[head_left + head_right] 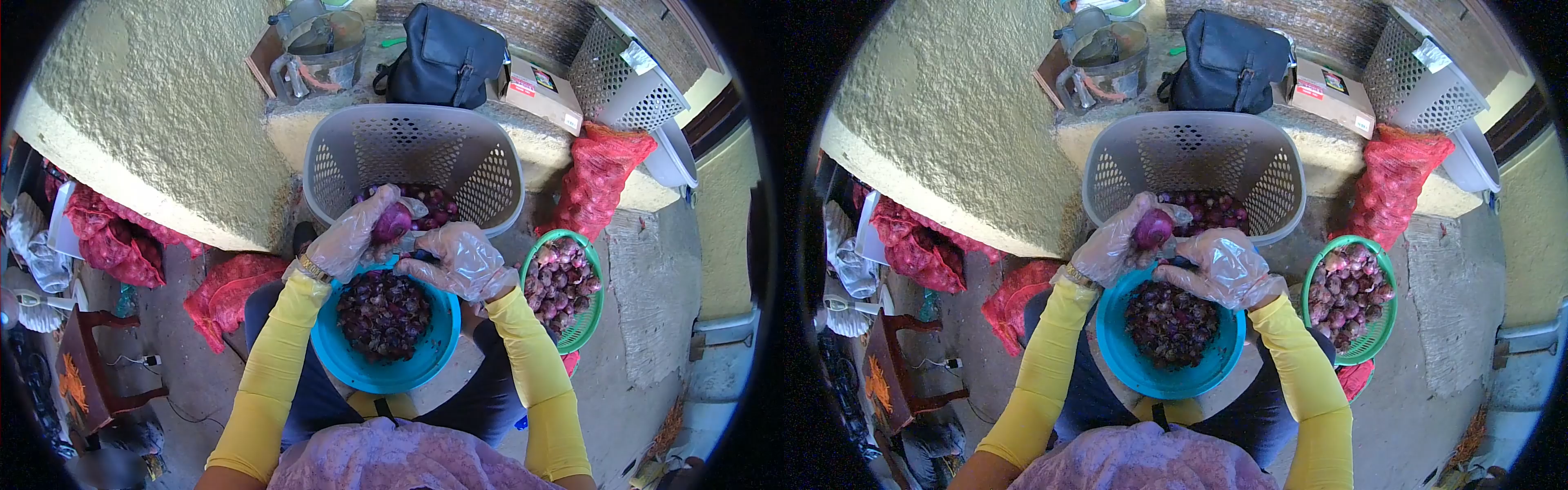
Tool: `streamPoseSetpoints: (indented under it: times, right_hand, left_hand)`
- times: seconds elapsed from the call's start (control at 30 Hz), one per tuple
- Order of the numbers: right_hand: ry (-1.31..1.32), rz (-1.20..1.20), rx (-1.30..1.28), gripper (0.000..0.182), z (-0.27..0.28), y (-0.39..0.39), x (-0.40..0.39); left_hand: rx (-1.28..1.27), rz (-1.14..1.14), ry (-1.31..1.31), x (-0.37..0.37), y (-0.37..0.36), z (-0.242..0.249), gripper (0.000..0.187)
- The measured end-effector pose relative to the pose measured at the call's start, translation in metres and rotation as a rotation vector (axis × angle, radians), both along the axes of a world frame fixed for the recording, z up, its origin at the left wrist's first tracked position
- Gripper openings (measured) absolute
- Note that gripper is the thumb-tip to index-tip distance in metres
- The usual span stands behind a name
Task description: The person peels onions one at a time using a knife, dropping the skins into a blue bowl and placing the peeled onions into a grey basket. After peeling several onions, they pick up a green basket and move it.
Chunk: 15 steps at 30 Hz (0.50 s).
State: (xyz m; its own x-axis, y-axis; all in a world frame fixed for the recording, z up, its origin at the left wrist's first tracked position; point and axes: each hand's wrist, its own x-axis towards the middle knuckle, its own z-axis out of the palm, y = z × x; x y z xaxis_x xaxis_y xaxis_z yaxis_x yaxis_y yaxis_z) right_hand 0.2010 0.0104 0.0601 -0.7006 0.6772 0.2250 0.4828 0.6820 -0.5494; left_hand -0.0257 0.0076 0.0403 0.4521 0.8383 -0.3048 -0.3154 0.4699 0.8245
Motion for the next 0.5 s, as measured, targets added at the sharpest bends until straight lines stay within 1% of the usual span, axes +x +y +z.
streamPoseSetpoints:
  times: [0.03, 0.07, 0.17, 0.27, 0.33, 0.37, 0.4, 0.43, 0.47, 0.5]
  right_hand:
    - [-0.06, 0.007, 0.038, 0.047, -0.001, 0.0, 0.001]
    - [-0.06, 0.008, 0.038, 0.047, 0.0, -0.001, 0.0]
    - [-0.086, 0.044, 0.035, 0.051, 0.009, -0.005, -0.001]
    - [-0.092, 0.035, 0.031, 0.052, 0.012, -0.007, -0.005]
    - [-0.008, -0.033, 0.069, 0.052, 0.008, -0.006, -0.006]
    - [-0.009, -0.033, 0.069, 0.052, 0.007, -0.004, -0.006]
    - [-0.012, -0.085, 0.065, 0.051, 0.006, -0.003, -0.005]
    - [-0.016, -0.137, 0.06, 0.051, 0.006, -0.002, -0.004]
    - [-0.016, -0.138, 0.06, 0.051, 0.005, -0.002, -0.005]
    - [0.027, -0.145, 0.108, 0.051, 0.004, -0.003, -0.007]
  left_hand:
    - [0.021, 0.031, 0.045, 0.0, 0.0, 0.001, 0.061]
    - [0.041, 0.061, 0.09, 0.0, 0.0, 0.001, 0.063]
    - [0.034, 0.073, 0.117, -0.002, 0.0, 0.001, 0.067]
    - [0.01, 0.051, 0.061, -0.005, 0.006, -0.015, 0.069]
    - [-0.015, 0.068, 0.06, -0.001, 0.003, -0.013, 0.068]
    - [-0.041, 0.085, 0.059, 0.0, 0.002, -0.012, 0.068]
    - [-0.041, 0.085, 0.059, -0.001, 0.002, -0.012, 0.068]
    - [-0.027, 0.028, 0.053, -0.004, 0.003, -0.014, 0.066]
    - [-0.013, -0.029, 0.047, -0.006, 0.003, -0.015, 0.065]
    - [-0.014, -0.03, 0.047, -0.004, 0.002, -0.011, 0.065]
